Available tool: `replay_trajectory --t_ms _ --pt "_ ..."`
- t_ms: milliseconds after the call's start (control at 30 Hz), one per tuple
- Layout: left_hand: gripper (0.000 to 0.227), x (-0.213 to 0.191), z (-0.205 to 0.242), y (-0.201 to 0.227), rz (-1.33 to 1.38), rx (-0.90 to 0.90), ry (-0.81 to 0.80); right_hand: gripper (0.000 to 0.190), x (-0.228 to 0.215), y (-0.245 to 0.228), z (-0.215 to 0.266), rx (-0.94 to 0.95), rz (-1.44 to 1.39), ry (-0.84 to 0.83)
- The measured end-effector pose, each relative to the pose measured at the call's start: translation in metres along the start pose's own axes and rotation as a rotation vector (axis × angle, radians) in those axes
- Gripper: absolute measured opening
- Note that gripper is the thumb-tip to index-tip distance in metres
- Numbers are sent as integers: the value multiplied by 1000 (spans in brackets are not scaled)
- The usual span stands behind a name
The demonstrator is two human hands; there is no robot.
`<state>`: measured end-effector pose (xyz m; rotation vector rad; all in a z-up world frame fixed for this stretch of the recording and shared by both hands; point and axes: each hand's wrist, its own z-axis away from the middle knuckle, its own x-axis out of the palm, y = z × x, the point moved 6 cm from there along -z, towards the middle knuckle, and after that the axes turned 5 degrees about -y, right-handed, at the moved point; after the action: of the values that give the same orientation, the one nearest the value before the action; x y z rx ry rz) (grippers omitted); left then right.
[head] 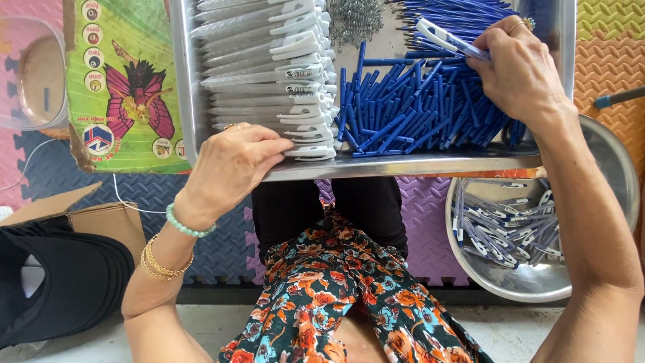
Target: Assembling ballpoint pens by inserting ink refills into plastic bodies and attaching clips.
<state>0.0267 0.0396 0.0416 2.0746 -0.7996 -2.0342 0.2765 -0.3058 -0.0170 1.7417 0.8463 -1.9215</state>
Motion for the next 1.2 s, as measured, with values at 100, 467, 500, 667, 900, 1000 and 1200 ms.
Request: replay_trajectory --t_ms 100,467,500,667,900,1000,1200 --pt "16 -2 -2 0 -75 -41 39 19 -5 -3 3 2 -32 27" --pt "35 -39 -81 43 -185 199 294 17 -55 -45 28 -231 -166 158" --pt "37 -36 -98 52 -226 251 297 15 -59 -52 30 -267 -175 163" --pt "18 2 -161 66 -156 352 282 21 -76 -69 34 -252 -191 156" --pt "40 25 -195 19 -532 280 340 12 -36 -9 12 -163 87 169" --pt "24 29 -208 0 -439 234 398 16 -29 3 1 -108 143 146" --pt "13 76 -245 -30 -760 158 311 16 -11 12 -12 -79 303 106"
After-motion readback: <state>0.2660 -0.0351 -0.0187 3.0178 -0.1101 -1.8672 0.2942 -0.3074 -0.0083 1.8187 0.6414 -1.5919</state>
